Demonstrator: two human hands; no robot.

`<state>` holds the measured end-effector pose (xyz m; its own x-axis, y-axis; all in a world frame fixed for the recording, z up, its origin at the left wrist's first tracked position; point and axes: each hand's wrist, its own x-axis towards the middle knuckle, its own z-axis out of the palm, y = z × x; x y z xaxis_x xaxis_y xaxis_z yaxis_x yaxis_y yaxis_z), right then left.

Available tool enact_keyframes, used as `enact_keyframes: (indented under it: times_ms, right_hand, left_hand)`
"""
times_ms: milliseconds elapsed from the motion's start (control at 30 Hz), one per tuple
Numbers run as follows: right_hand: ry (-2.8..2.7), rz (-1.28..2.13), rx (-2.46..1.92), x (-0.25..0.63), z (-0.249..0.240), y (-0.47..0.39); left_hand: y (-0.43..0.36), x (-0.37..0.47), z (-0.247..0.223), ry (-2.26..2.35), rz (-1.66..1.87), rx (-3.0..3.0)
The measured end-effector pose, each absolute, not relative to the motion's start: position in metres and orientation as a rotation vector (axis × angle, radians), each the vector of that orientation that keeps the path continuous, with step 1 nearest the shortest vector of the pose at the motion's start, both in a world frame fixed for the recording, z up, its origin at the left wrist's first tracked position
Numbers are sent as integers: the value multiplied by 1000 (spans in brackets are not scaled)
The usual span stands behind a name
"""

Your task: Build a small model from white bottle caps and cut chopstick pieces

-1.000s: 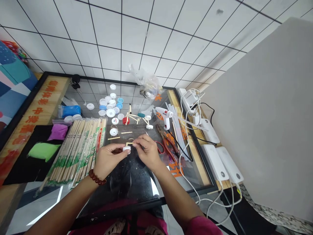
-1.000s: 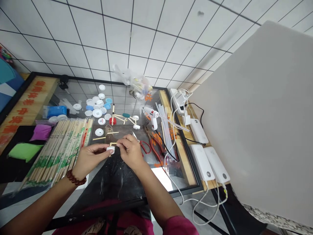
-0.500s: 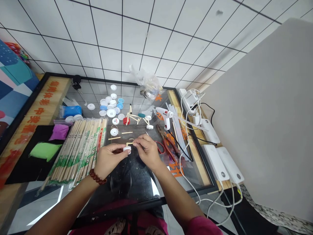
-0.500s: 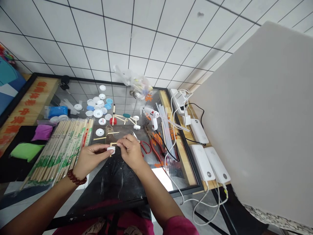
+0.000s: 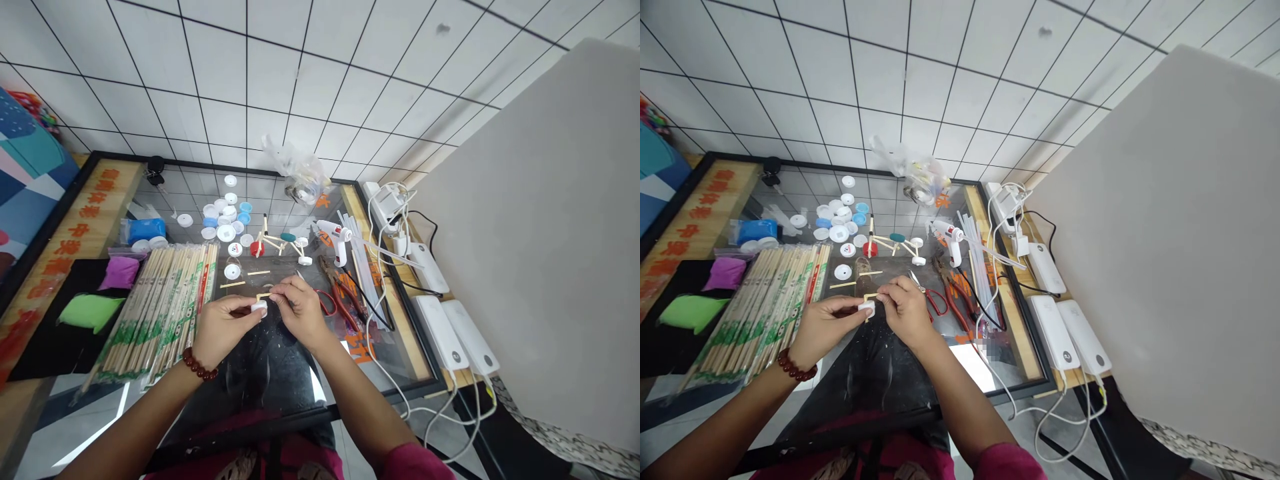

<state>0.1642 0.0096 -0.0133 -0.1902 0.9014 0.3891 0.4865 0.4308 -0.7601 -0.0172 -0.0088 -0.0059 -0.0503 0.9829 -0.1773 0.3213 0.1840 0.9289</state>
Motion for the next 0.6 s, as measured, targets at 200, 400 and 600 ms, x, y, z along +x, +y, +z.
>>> enact_keyframes:
  times_ms: [200,400,600]
  right_hand:
    - [-1844,583,-1207,166,-13,10]
    - [-1878,560,-1250,168,-16,11]
    - [-1909,555,-1286,169,-18,11]
  left_hand:
    - [-7,-16,-8,1532,909,1189]
    - [-3,-19,-10,1531,830,1236]
    - [-1,-22,-1,1543,726,1304]
